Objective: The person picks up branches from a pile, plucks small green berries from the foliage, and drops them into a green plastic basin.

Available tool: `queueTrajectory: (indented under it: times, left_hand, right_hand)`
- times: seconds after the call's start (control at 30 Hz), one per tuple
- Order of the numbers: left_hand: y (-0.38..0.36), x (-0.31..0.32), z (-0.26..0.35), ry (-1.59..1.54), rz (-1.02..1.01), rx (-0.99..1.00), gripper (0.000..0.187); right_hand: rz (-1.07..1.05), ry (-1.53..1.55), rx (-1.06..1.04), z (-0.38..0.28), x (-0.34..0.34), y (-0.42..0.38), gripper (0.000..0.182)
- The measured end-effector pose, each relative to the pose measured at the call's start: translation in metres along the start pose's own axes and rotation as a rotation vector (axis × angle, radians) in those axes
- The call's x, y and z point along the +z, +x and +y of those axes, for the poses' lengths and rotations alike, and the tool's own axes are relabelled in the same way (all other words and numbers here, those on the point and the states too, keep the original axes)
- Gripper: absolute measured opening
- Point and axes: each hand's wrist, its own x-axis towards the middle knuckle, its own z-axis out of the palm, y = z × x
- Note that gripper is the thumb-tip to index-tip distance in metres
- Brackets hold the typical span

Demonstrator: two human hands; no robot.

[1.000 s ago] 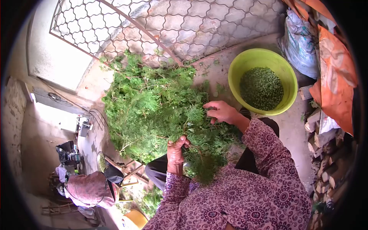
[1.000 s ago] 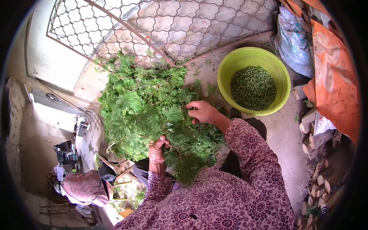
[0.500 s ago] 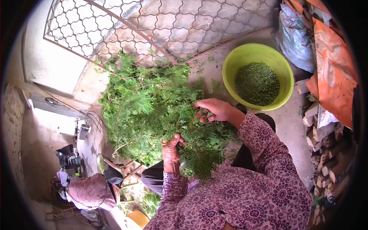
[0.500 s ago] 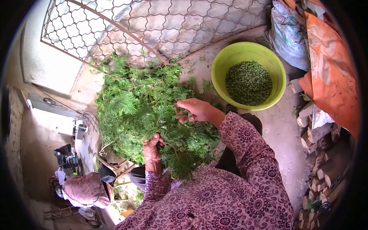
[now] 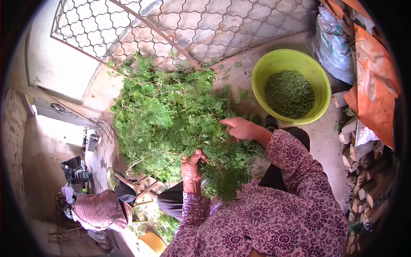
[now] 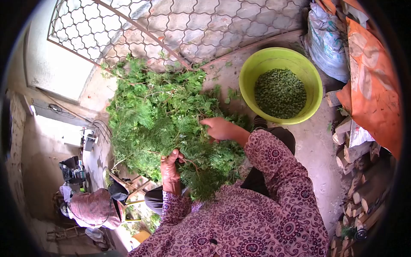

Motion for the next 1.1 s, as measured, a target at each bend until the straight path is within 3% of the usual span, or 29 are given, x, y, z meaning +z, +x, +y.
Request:
queueTrajectory:
  times: [0.03, 0.07, 0.1, 0.17, 0.2, 0.27, 0.4, 0.47, 0.57, 0.77, 0.9, 1.0, 1.07, 1.1]
  left_hand:
    - [0.000, 0.000, 0.000, -0.004, -0.003, 0.004, 0.020]
    - [0.000, 0.000, 0.000, -0.008, -0.007, 0.008, 0.019]
    - [0.001, 0.000, -0.001, -0.008, -0.003, 0.008, 0.019]
    - [0.003, -0.003, -0.003, -0.022, -0.009, -0.009, 0.019]
    - [0.003, -0.004, -0.004, -0.022, -0.008, -0.010, 0.019]
    - [0.003, -0.004, -0.007, -0.013, 0.032, -0.008, 0.018]
    - [0.003, 0.000, -0.003, 0.000, 0.021, -0.024, 0.019]
    - [0.003, 0.002, -0.003, 0.035, 0.014, -0.038, 0.019]
    - [0.001, 0.004, -0.007, 0.004, -0.033, -0.035, 0.020]
    - [0.003, 0.009, -0.015, 0.082, -0.106, -0.033, 0.017]
    - [0.003, 0.015, -0.014, 0.118, -0.093, -0.036, 0.013]
    - [0.007, 0.012, -0.014, 0.097, -0.112, -0.071, 0.014]
    - [0.006, 0.009, -0.016, 0.080, -0.114, -0.086, 0.015]
    - [0.007, 0.009, -0.018, 0.064, -0.123, -0.101, 0.017]
  right_hand:
    - [0.020, -0.315, 0.033, -0.006, 0.003, -0.003, 0.056]
    - [0.154, -0.650, -0.220, 0.010, 0.012, 0.001, 0.057]
    - [0.151, -0.649, -0.221, 0.022, 0.016, 0.004, 0.057]
    - [0.170, -0.917, 0.013, 0.016, 0.021, -0.001, 0.050]
    - [0.169, -0.916, 0.014, 0.020, 0.019, 0.001, 0.050]
    - [0.183, -0.591, -0.304, 0.032, 0.012, 0.009, 0.040]
    - [0.207, -0.713, -0.256, 0.021, -0.002, 0.015, 0.027]
    - [-0.187, 0.140, -0.017, -0.017, -0.003, -0.005, 0.025]
    - [-0.105, 0.244, -0.121, -0.007, 0.006, 0.001, 0.030]
    - [-0.126, 0.383, -0.064, -0.014, 0.010, 0.002, 0.026]
    - [-0.096, 0.342, -0.055, -0.018, 0.013, 0.001, 0.025]
    - [-0.017, 0.111, -0.109, -0.010, 0.010, 0.008, 0.021]
    - [0.198, -0.467, -0.402, 0.007, 0.007, 0.018, 0.018]
    - [0.198, -0.465, -0.401, 0.017, 0.003, 0.023, 0.018]
